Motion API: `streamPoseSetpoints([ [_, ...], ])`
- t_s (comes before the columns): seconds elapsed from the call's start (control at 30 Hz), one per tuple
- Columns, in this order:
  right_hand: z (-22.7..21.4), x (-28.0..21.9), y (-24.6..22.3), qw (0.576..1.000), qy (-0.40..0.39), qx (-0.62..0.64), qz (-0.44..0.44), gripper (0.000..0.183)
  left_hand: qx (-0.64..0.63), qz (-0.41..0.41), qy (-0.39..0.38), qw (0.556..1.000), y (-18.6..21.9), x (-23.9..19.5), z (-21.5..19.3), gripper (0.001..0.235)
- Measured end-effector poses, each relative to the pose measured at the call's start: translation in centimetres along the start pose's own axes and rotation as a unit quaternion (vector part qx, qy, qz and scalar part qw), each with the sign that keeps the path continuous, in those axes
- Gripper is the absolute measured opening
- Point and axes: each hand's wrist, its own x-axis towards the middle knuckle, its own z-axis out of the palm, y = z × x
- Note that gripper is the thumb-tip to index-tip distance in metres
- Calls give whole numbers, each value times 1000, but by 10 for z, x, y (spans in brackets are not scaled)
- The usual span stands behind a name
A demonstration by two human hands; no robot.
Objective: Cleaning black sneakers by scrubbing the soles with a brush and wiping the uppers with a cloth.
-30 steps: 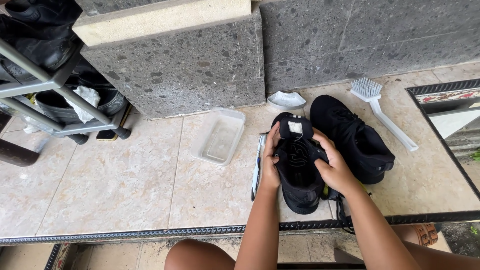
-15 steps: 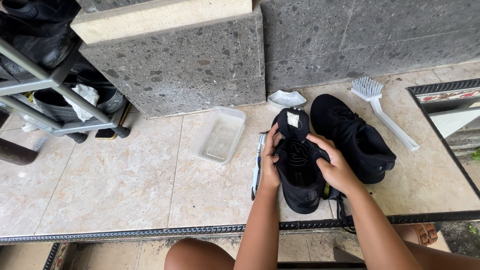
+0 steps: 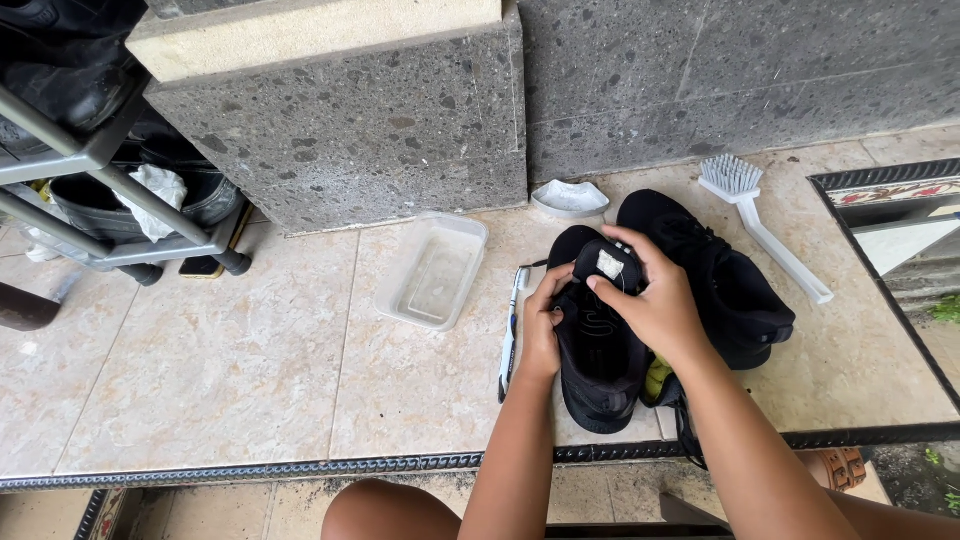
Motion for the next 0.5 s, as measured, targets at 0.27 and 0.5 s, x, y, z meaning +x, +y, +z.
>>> streamPoseSetpoints([
  [0.27,21,-3,12,996,69,57,-31,22,-104,30,41,993,-5,-5,2,86],
  [0.5,19,3,32,988,76,108,-84,24,-151,40,52,986,-18,-5,3,91],
])
